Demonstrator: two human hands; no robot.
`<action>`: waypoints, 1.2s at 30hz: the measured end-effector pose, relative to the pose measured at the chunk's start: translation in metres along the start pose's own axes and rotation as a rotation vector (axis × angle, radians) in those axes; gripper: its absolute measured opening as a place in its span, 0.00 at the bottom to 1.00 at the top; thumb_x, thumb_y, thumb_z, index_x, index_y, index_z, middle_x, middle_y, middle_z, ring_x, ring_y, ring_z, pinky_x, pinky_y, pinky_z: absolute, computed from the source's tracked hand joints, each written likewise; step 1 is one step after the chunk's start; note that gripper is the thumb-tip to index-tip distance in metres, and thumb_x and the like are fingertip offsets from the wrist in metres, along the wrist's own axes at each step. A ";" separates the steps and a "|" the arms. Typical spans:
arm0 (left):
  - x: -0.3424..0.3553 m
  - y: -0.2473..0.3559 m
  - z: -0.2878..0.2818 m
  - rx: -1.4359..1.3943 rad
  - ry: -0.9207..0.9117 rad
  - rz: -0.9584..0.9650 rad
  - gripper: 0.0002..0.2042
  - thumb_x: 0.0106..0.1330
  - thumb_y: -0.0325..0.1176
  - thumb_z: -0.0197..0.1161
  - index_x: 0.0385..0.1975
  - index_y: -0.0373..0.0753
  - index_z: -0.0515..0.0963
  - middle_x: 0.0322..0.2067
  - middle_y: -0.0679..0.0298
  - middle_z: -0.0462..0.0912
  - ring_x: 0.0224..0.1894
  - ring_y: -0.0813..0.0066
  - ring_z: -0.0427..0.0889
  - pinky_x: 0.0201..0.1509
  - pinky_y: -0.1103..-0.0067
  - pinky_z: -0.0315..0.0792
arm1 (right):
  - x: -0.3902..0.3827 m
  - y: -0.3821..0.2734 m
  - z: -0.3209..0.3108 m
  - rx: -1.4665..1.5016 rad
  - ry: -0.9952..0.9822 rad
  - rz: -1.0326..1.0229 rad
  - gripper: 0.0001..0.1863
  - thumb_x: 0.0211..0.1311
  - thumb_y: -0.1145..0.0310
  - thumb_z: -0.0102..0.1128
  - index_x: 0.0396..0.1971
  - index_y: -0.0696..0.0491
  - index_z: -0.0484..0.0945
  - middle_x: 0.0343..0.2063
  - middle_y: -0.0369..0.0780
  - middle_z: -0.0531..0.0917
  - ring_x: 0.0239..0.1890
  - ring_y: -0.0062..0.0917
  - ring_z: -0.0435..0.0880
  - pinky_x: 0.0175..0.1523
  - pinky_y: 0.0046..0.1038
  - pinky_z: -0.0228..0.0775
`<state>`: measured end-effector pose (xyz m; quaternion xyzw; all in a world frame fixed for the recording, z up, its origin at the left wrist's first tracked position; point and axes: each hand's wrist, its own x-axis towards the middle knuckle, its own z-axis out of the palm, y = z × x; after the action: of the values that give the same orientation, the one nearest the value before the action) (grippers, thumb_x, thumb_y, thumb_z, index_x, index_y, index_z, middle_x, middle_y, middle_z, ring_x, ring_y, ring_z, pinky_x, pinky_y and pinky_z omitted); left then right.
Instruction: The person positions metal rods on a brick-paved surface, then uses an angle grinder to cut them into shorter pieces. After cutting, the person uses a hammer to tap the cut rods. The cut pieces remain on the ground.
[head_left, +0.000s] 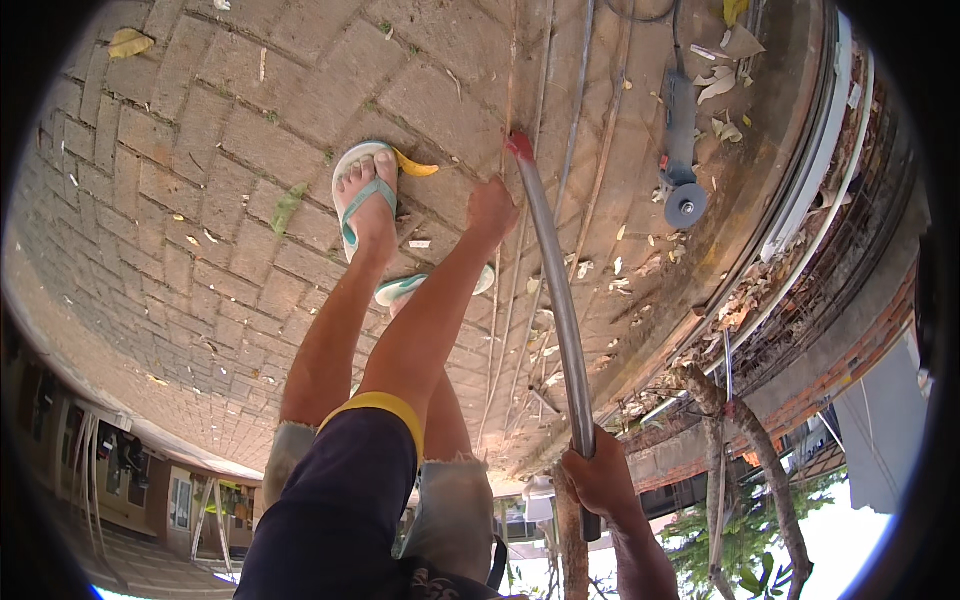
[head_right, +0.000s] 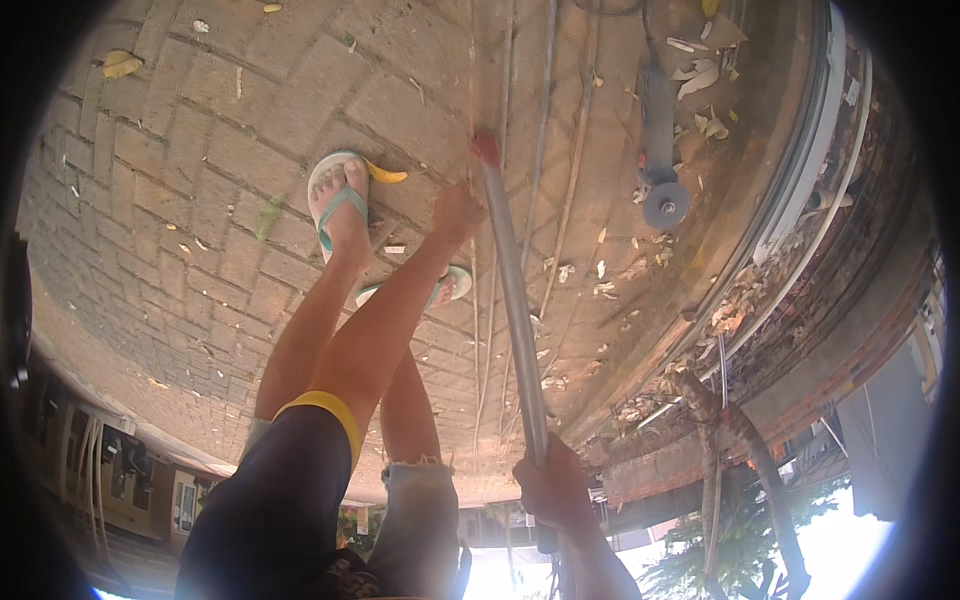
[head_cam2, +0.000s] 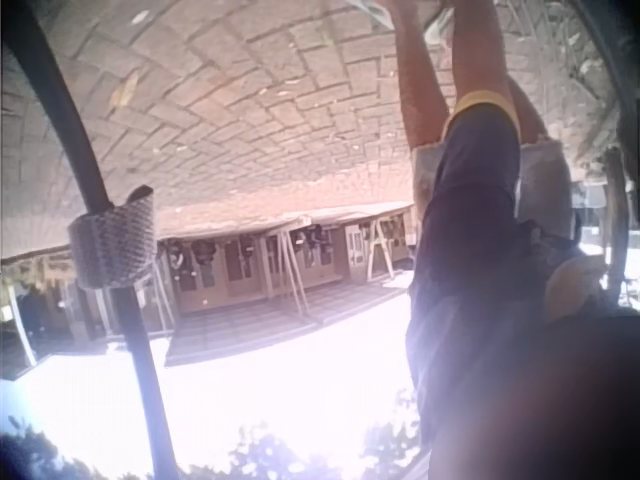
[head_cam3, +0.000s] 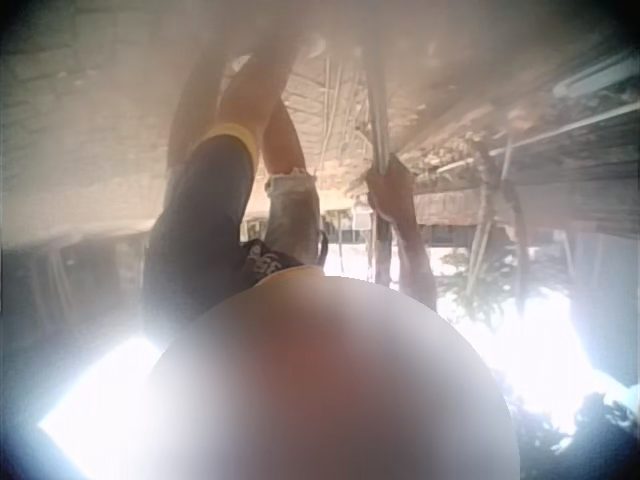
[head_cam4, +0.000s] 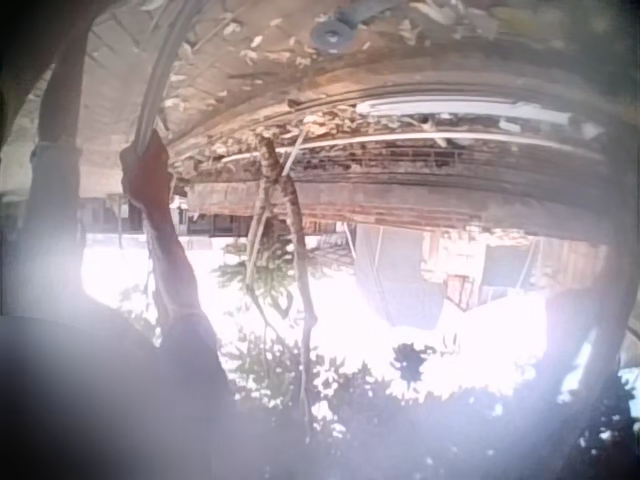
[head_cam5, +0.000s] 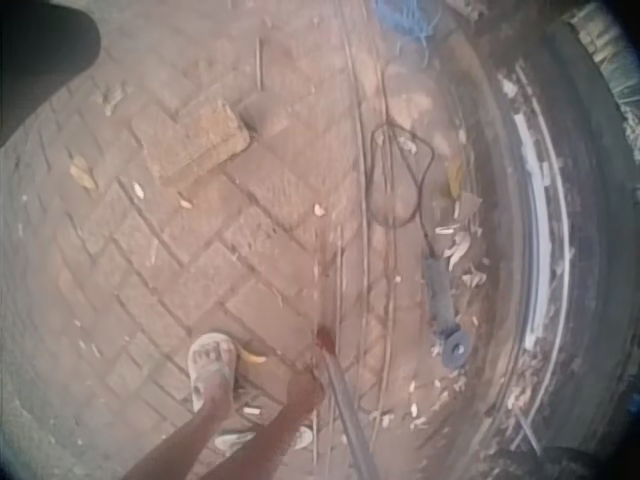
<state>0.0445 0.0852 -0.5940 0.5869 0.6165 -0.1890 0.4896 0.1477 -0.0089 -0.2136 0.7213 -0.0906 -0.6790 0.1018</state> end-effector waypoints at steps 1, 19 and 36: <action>-0.010 0.007 -0.005 -0.019 0.024 0.001 0.08 0.60 0.30 0.59 0.36 0.33 0.79 0.30 0.43 0.82 0.38 0.46 0.84 0.42 0.61 0.78 | 0.001 0.002 0.003 -0.043 0.036 0.024 0.08 0.52 0.72 0.53 0.31 0.59 0.69 0.19 0.39 0.74 0.16 0.23 0.74 0.21 0.28 0.65; -0.087 0.081 -0.018 -0.485 0.076 -0.330 0.24 0.69 0.43 0.48 0.31 0.21 0.77 0.32 0.30 0.79 0.41 0.33 0.79 0.47 0.55 0.73 | 0.026 0.022 0.033 0.198 0.049 -0.107 0.05 0.53 0.77 0.53 0.26 0.61 0.67 0.12 0.36 0.69 0.09 0.20 0.70 0.12 0.28 0.59; -0.076 0.075 -0.038 -0.387 -0.045 -0.217 0.23 0.68 0.42 0.49 0.26 0.23 0.77 0.25 0.40 0.82 0.33 0.46 0.84 0.37 0.60 0.77 | 0.004 0.007 0.044 0.246 0.059 -0.151 0.09 0.54 0.71 0.56 0.27 0.61 0.68 0.13 0.38 0.72 0.10 0.22 0.72 0.14 0.29 0.62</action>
<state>0.0860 0.0930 -0.4889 0.4077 0.6896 -0.1319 0.5838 0.1038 -0.0178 -0.2183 0.7527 -0.1158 -0.6470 -0.0361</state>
